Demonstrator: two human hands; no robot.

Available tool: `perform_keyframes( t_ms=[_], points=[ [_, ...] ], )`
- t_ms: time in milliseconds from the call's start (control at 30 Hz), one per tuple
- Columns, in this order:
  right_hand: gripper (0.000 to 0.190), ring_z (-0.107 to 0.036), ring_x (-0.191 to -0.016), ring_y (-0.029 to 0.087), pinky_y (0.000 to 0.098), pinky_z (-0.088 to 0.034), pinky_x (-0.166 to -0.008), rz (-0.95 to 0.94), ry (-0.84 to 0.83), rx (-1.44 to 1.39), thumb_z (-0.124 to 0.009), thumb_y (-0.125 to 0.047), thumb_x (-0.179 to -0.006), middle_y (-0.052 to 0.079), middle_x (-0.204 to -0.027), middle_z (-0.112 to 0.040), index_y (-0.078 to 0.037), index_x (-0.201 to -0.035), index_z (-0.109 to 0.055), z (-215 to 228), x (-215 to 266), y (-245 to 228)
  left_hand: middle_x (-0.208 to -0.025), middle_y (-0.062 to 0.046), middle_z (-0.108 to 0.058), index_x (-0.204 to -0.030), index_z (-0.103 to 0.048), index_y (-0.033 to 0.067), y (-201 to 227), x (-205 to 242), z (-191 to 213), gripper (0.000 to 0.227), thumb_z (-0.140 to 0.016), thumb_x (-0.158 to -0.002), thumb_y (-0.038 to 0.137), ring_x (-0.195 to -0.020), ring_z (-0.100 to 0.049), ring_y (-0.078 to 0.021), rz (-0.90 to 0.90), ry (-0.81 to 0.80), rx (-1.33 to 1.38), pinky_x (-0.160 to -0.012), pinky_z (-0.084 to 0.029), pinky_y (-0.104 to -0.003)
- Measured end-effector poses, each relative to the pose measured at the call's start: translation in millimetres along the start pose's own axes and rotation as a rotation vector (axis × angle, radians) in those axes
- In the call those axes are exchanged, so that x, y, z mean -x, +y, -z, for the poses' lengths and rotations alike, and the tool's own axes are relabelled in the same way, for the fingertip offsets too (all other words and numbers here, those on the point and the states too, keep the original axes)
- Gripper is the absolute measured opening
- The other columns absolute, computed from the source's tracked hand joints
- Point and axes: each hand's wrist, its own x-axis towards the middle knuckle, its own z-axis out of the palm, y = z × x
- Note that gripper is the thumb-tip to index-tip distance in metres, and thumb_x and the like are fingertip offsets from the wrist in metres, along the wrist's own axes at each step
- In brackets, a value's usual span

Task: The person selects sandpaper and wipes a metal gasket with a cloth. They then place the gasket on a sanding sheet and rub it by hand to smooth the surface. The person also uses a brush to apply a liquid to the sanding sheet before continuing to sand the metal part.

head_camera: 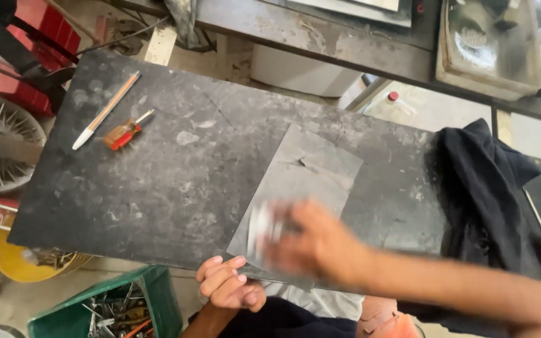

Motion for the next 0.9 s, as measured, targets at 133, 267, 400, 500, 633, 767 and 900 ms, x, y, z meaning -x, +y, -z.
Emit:
perform_keyframes(
  t_ms=[133,267,400,500,633,767,900],
  points=[
    [0.034,-0.061,-0.105,0.034,0.0425,-0.054,-0.088,0.081,-0.242,-0.209,-0.071,-0.032,-0.101,0.023,-0.135,-0.056,-0.013,-0.128,-0.065,21.9,35.6,-43.2,-0.084,0.004,-0.048,-0.087,-0.046,0.0158,3.0,-2.2,6.0,0.029,-0.04,-0.103,0.04,-0.06,-0.058,-0.0053,0.007,-0.022,0.052,-0.091,-0.043,-0.027],
    [0.053,-0.059,-0.123,0.044,0.0524,-0.053,-0.1,0.016,-0.265,-0.242,-0.079,-0.041,-0.094,0.029,-0.147,-0.046,-0.013,-0.135,-0.061,26.6,49.8,-47.4,-0.087,0.003,-0.049,-0.09,-0.045,0.0151,-1.4,4.5,4.6,0.028,-0.038,-0.103,0.039,-0.061,-0.056,-0.0066,-0.021,-0.015,0.03,-0.092,-0.042,-0.028],
    [0.03,-0.061,-0.12,0.041,0.0489,-0.056,-0.101,0.071,-0.175,-0.105,-0.062,-0.022,-0.106,0.028,-0.143,-0.05,-0.014,-0.135,-0.063,21.7,66.1,-53.6,-0.089,0.002,-0.049,-0.09,-0.046,0.0142,-1.8,-1.1,12.1,0.031,-0.038,-0.106,0.04,-0.063,-0.058,-0.0075,-0.015,-0.097,0.025,-0.09,-0.043,-0.028],
    [0.031,-0.065,-0.117,0.045,0.0507,-0.058,-0.095,0.163,-0.186,-0.141,-0.063,-0.016,-0.107,0.034,-0.141,-0.053,-0.008,-0.136,-0.057,31.4,76.4,-55.7,-0.095,0.001,-0.05,-0.092,-0.048,0.0138,-4.7,2.1,16.1,0.03,-0.037,-0.104,0.039,-0.069,-0.059,-0.0069,-0.029,-0.131,0.029,-0.091,-0.043,-0.029],
    [0.034,-0.068,-0.125,0.034,0.0437,-0.057,-0.105,-0.12,-0.166,-0.397,-0.053,-0.019,-0.107,0.021,-0.141,-0.063,-0.007,-0.137,-0.06,45.2,93.1,-43.9,-0.089,0.0,-0.055,-0.092,-0.047,0.0126,1.7,-9.3,14.3,0.032,-0.035,-0.106,0.039,-0.076,-0.055,-0.0092,-0.042,-0.164,-0.012,-0.088,-0.043,-0.029],
    [0.036,-0.073,-0.089,0.011,0.0264,-0.058,-0.082,-1.098,0.065,-1.001,-0.058,-0.026,-0.099,0.006,-0.094,-0.079,-0.005,-0.123,-0.073,61.5,84.9,-19.6,-0.095,-0.005,-0.058,-0.1,-0.05,0.0114,27.6,-28.9,31.6,0.029,-0.039,-0.104,0.038,-0.088,-0.05,-0.0169,0.215,-0.426,-0.061,-0.094,-0.042,-0.034],
    [0.032,-0.074,-0.09,0.021,0.0358,-0.062,-0.077,-1.026,0.252,-1.47,-0.053,-0.02,-0.104,0.016,-0.103,-0.077,0.002,-0.124,-0.064,67.6,87.4,-12.8,-0.106,-0.008,-0.049,-0.105,-0.049,0.0061,55.8,-58.2,22.2,0.027,-0.043,-0.102,0.032,-0.088,-0.06,-0.0182,0.36,-0.498,-0.004,-0.098,-0.041,-0.038]
  ],
)
